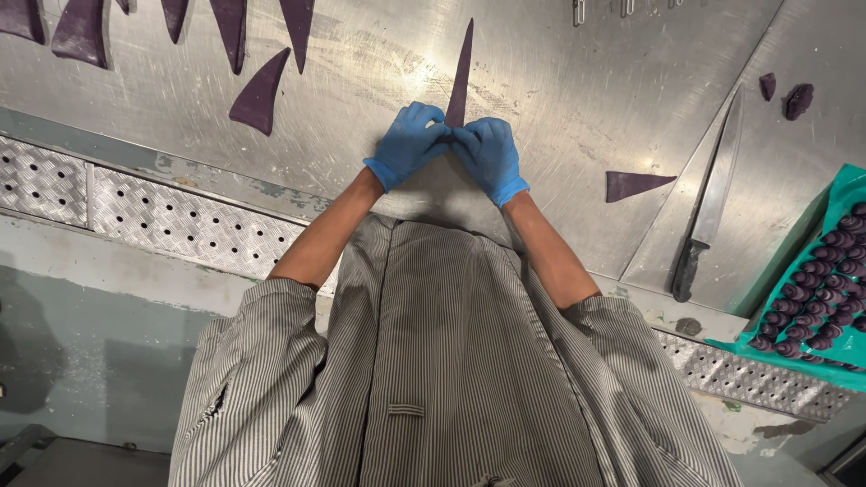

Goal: Rolling and shaping purple pastry triangles on a stainless steel work surface.

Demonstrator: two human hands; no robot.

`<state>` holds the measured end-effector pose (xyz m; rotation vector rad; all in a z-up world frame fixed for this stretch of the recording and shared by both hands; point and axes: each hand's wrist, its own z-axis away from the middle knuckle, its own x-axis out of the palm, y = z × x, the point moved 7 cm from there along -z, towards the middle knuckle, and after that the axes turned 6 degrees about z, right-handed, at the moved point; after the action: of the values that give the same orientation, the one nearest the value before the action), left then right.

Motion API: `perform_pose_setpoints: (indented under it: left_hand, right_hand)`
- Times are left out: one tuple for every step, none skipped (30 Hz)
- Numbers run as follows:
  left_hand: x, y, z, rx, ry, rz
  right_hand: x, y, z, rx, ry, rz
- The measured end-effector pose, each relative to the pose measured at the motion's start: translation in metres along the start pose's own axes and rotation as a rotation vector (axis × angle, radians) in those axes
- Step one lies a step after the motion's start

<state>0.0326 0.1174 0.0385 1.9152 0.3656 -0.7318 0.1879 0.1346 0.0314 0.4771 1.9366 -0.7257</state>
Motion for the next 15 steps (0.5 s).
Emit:
perform_pose_setpoints:
  left_hand:
    - [0.001, -0.002, -0.001, 0.0, -0.001, -0.001]
    - [0.0, -0.003, -0.002, 0.017, 0.02, -0.027]
    - [-0.001, -0.004, -0.003, 0.035, 0.041, -0.052]
    - [-0.003, -0.003, -0.006, 0.035, 0.041, -0.052]
    - [-0.004, -0.001, -0.008, 0.037, 0.026, -0.04]
    - [-0.005, 0.0, -0.01, 0.039, 0.011, -0.028]
    - [-0.002, -0.003, -0.01, 0.039, 0.011, -0.028]
    - [0.001, -0.007, -0.01, 0.045, 0.008, -0.053]
    - [0.004, -0.009, -0.01, 0.05, 0.005, -0.077]
    - [0.003, -0.009, -0.012, 0.049, 0.005, -0.077]
    - [0.002, -0.008, -0.014, 0.051, 0.006, -0.085]
    - [0.0, -0.008, -0.016, 0.052, 0.007, -0.093]
    - [-0.001, -0.006, -0.018, 0.049, 0.006, -0.092]
    - [-0.002, -0.004, -0.019, 0.041, -0.008, -0.079]
    - [-0.003, -0.003, -0.022, 0.034, -0.022, -0.067]
  right_hand:
    - [0.0, 0.001, 0.0, 0.0, 0.0, -0.001]
    - [0.001, 0.003, -0.001, 0.021, -0.013, -0.031]
    - [0.002, 0.006, -0.001, 0.042, -0.027, -0.061]
    - [0.003, 0.008, -0.002, 0.042, -0.026, -0.061]
    - [0.003, 0.008, -0.003, 0.029, -0.02, -0.062]
    - [0.003, 0.008, -0.003, 0.015, -0.013, -0.064]
    - [0.001, 0.008, -0.006, 0.015, -0.012, -0.065]
    - [0.0, 0.009, -0.009, 0.03, -0.022, -0.056]
    - [-0.002, 0.01, -0.012, 0.045, -0.033, -0.047]
    - [-0.003, 0.01, -0.013, 0.046, -0.034, -0.048]
    - [-0.005, 0.01, -0.015, 0.037, -0.021, -0.074]
    - [-0.007, 0.011, -0.017, 0.029, -0.008, -0.099]
    - [-0.005, 0.012, -0.017, 0.029, -0.01, -0.101]
    - [-0.002, 0.015, -0.016, 0.042, -0.03, -0.089]
    - [0.001, 0.019, -0.017, 0.054, -0.048, -0.076]
